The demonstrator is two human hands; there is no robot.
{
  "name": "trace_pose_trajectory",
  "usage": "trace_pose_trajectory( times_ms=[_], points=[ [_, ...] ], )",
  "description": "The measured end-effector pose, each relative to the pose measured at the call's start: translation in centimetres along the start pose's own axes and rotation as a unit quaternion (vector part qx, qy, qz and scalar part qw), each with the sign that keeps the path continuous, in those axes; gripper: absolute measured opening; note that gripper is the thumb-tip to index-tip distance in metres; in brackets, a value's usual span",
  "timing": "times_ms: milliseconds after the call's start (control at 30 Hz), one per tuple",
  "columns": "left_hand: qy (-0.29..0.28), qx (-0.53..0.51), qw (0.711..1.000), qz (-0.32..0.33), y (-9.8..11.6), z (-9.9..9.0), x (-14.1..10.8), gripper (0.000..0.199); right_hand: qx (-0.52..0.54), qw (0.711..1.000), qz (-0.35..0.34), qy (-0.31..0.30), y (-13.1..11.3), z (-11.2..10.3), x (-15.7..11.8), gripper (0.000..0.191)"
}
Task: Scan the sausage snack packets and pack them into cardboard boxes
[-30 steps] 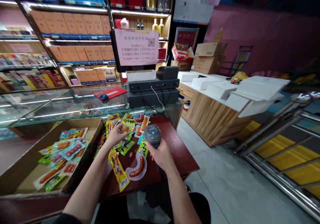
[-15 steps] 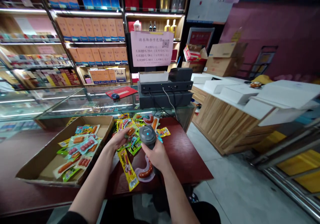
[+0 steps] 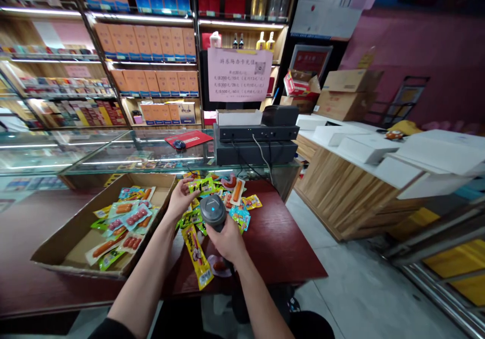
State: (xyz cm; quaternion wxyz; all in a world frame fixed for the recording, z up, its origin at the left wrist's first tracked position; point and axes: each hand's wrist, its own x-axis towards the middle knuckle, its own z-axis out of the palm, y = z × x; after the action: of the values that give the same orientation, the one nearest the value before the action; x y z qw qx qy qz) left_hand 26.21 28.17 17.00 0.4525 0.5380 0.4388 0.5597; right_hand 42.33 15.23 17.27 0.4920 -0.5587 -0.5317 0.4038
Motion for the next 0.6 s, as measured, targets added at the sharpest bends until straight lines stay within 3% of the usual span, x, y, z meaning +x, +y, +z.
trace_pose_trajectory(
  times_ms=[100, 367, 600],
  points=[
    [0.018, -0.056, 0.998, -0.006, 0.4, -0.4, 0.1, 0.052, -0.004, 1.000, -0.029, 0.011, -0.1, 0.4, 0.0, 0.024],
    [0.017, -0.107, 0.994, -0.007, 1.1, -0.7, -0.2, 0.058, -0.016, 0.999, -0.037, 0.020, -0.2, 0.6, -0.2, 0.024],
    [0.008, -0.097, 0.995, -0.009, 1.5, -0.3, -0.4, 0.054, -0.025, 0.999, -0.037, 0.029, -0.5, 0.3, -0.3, 0.025]
  ],
)
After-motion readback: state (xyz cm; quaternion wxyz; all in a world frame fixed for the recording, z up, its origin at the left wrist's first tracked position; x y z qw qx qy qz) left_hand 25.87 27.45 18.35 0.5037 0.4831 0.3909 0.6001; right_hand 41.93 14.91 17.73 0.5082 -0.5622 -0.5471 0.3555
